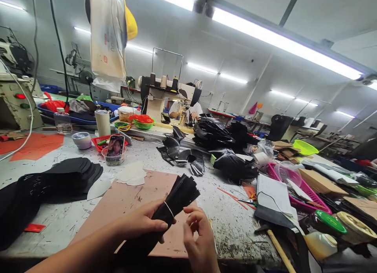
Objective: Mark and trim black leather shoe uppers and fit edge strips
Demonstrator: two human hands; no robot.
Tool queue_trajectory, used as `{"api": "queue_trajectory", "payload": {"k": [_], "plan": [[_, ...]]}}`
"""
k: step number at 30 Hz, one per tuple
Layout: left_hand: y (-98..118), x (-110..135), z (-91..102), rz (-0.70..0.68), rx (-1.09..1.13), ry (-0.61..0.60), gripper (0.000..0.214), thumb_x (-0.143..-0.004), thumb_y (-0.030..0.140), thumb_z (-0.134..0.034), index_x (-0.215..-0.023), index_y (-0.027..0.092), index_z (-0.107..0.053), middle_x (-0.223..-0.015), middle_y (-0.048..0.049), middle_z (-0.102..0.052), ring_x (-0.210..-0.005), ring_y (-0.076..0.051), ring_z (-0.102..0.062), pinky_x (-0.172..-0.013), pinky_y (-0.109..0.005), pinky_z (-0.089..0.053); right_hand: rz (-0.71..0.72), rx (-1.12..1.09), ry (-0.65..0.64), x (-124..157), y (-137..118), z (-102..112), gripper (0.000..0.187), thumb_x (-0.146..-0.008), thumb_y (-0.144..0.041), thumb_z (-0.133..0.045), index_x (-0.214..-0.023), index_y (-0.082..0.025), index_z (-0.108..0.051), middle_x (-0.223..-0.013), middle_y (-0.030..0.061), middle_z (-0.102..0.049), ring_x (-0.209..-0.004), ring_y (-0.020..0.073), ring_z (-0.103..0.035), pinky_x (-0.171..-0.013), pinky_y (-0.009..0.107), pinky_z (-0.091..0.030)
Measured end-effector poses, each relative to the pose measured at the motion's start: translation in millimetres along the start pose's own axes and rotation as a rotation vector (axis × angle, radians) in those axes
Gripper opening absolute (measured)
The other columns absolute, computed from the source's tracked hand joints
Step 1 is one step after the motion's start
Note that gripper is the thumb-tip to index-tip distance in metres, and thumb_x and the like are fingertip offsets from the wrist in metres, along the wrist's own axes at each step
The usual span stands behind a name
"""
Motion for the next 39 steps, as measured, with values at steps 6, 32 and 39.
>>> {"api": "queue_trajectory", "payload": {"k": [6, 32, 39], "plan": [[-5, 5, 0.7, -0.003, -0.143, 0.003, 0.037, -0.068, 0.029, -0.065, -0.099, 0.019, -0.049, -0.082, 0.0020, -0.049, -0.064, -0.010, -0.053, -0.057, -0.026, -0.052, 0.185, 0.271, -0.098, -4, -8, -20, 0.009, -0.075, -0.015, -0.050, -0.069, -0.020, -0.056, -0.077, 0.0041, -0.054, -0.066, 0.0143, -0.052, -0.055, 0.024, -0.044], [-30, 2, 17.1, 0.018, -0.113, 0.437, 0.066, -0.073, 0.065, -0.042, -0.121, 0.019, -0.045, -0.110, -0.0085, -0.060, -0.112, -0.027, -0.046, -0.097, -0.040, -0.035, -0.437, -0.211, -0.301, 25, 21, -36, 0.036, -0.068, -0.036, -0.060, -0.100, -0.021, -0.057, -0.090, 0.0045, -0.063, -0.079, 0.0192, -0.060, -0.069, 0.030, -0.047], [-67, -29, 36.1, 0.003, -0.264, 0.445, 0.085, -0.072, 0.073, -0.008, -0.133, 0.017, -0.031, -0.142, -0.0132, -0.031, -0.122, -0.029, -0.038, -0.093, -0.042, -0.038, -0.374, -0.029, -0.047, -29, 46, 7, 0.044, -0.066, -0.023, -0.059, -0.109, -0.021, -0.050, -0.103, 0.0049, -0.060, -0.097, 0.0205, -0.056, -0.087, 0.033, -0.042]]}}
Point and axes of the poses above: each hand's wrist, its own x-axis away from the middle knuckle, its own z-axis out of the back of the hand, y = z × x, the point moved 3 cm from there along -x, towards the middle knuckle
